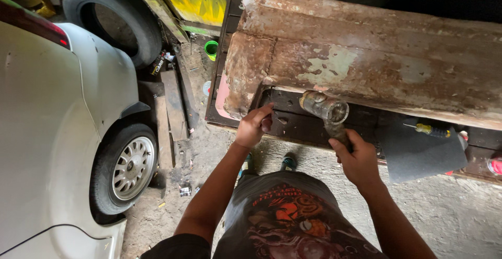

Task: The person uses a hammer and a metal punch to repeatedly strike a specific spot on a large, rusty metal panel resting on a workbench. The person adjusts the punch position slightly between strikes but remains focused on the same localized area throughout the clip.

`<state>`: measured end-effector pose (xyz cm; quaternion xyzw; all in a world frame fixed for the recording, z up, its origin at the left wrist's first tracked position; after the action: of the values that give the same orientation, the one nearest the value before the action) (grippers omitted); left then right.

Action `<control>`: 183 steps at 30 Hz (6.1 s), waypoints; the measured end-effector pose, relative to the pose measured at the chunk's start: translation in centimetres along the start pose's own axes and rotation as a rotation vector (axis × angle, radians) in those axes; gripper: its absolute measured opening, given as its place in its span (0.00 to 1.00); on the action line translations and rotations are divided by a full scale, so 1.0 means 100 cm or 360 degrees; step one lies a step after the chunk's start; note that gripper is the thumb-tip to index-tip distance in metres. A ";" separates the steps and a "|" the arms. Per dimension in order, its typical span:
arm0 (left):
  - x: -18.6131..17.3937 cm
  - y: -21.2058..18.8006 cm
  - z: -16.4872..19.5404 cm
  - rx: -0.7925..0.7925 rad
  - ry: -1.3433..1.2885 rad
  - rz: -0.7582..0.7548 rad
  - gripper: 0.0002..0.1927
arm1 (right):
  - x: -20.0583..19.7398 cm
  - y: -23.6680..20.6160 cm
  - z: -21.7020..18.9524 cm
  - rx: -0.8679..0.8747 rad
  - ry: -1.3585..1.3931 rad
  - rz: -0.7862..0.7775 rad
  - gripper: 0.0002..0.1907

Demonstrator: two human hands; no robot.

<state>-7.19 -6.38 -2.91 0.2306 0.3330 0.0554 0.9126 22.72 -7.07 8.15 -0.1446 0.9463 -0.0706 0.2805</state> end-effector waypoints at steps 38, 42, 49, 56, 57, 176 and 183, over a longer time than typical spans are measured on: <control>-0.008 0.010 -0.021 0.0095 -0.0293 -0.0144 0.19 | 0.048 -0.029 -0.030 -0.0715 -0.0833 -0.0125 0.26; -0.005 0.009 -0.022 0.0124 -0.0250 -0.0161 0.18 | 0.047 -0.029 -0.035 -0.0703 -0.0827 -0.0090 0.25; -0.011 0.019 -0.018 0.0201 -0.0187 -0.0133 0.20 | 0.046 -0.021 -0.041 -0.0808 -0.1052 -0.0272 0.26; -0.015 0.023 -0.011 0.0326 -0.0255 -0.0198 0.27 | 0.045 -0.020 -0.044 -0.0788 -0.0993 -0.0264 0.25; -0.014 0.024 -0.012 0.0344 -0.0244 -0.0182 0.26 | 0.046 -0.019 -0.042 -0.0734 -0.1010 -0.0291 0.25; -0.029 0.112 0.003 -0.0321 -0.1495 0.0554 0.31 | -0.032 0.066 -0.005 -0.0161 0.0504 -0.0118 0.07; -0.043 0.105 0.022 -0.0274 -0.1008 0.0655 0.35 | -0.047 0.094 -0.006 -0.0252 0.0476 -0.0360 0.11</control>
<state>-8.62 1.00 5.87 0.2209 -0.0244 0.1911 0.9561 23.94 3.35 9.05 -0.2593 0.9578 -0.0478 0.1148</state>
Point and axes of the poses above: each hand's wrist, its own y-axis towards the middle knuckle, its own x-axis out of the palm, z = x × y, the point moved 2 cm from there along y, towards the middle knuckle, and after that the axes turned 6 degrees about -z, right-handed, at the moved point
